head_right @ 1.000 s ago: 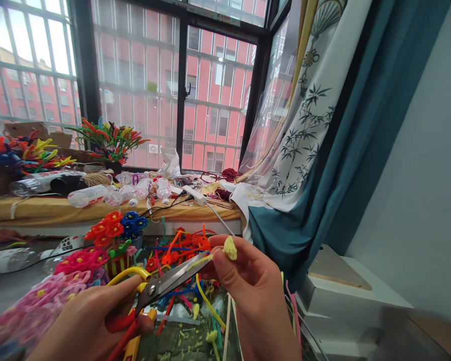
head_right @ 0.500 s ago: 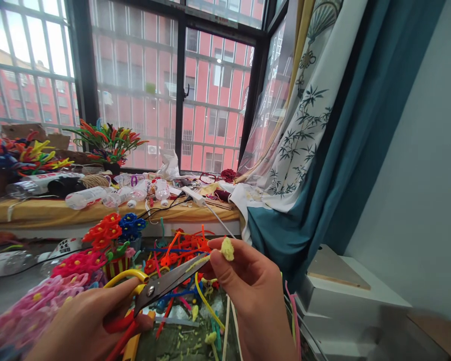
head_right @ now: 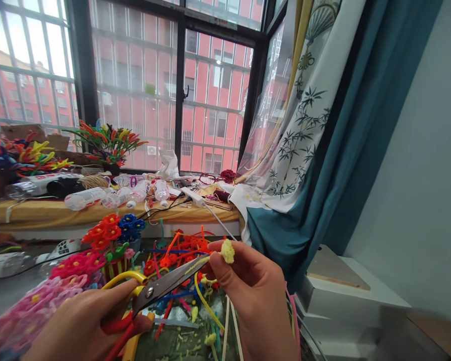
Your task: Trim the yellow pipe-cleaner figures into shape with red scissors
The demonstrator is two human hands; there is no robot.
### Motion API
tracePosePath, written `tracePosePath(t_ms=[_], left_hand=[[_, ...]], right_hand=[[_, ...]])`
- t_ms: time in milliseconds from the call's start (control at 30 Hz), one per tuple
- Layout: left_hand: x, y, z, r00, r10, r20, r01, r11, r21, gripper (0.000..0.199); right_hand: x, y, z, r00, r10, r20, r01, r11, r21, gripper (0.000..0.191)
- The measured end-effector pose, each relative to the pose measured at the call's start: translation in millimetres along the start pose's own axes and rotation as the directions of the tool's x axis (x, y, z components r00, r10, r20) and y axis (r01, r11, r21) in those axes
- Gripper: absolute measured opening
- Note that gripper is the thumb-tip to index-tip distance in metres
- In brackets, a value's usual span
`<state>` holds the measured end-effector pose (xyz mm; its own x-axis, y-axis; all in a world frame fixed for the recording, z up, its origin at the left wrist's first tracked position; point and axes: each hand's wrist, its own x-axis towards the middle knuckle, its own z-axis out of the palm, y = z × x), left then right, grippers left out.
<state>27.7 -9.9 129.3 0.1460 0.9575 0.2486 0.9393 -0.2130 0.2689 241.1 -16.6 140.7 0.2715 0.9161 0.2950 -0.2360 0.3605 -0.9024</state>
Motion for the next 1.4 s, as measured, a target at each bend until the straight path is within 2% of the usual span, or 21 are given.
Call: tracePosePath(t_ms=[200, 333, 467, 700, 900, 1400], left_hand=[[0, -3, 1.7, 1.000, 0.002, 0.007, -0.002, 1.000, 0.016, 0.028], [0, -2, 0.0, 1.000, -0.001, 0.025, 0.000, 1.000, 0.007, 0.031], [0, -1, -0.7, 1.000, 0.005, 0.025, -0.005, 1.000, -0.005, 0.029], [5, -13, 10.2, 0.998, 0.033, 0.048, -0.032, 0.999, -0.013, 0.031], [3, -19, 15.3, 0.998, 0.053, 0.025, -0.052, 0.998, -0.021, 0.035], [7, -19, 11.0, 0.997, 0.059, 0.045, -0.063, 0.993, 0.095, 0.032]], right_hand=[[-2, -1, -1, 1.000, 0.000, 0.007, 0.000, 1.000, -0.021, 0.029], [-5, -4, 1, 0.999, -0.004, -0.032, 0.003, 0.999, -0.036, 0.027], [-4, -4, 1, 1.000, -0.008, -0.010, 0.008, 0.999, -0.043, 0.028], [-2, -1, -4, 1.000, -0.008, 0.019, 0.009, 0.998, -0.056, 0.027], [-1, -1, -2, 1.000, 0.005, 0.017, -0.005, 1.000, -0.019, 0.028], [12, 10, -1, 0.999, 0.048, 0.000, -0.048, 0.999, -0.015, 0.029]])
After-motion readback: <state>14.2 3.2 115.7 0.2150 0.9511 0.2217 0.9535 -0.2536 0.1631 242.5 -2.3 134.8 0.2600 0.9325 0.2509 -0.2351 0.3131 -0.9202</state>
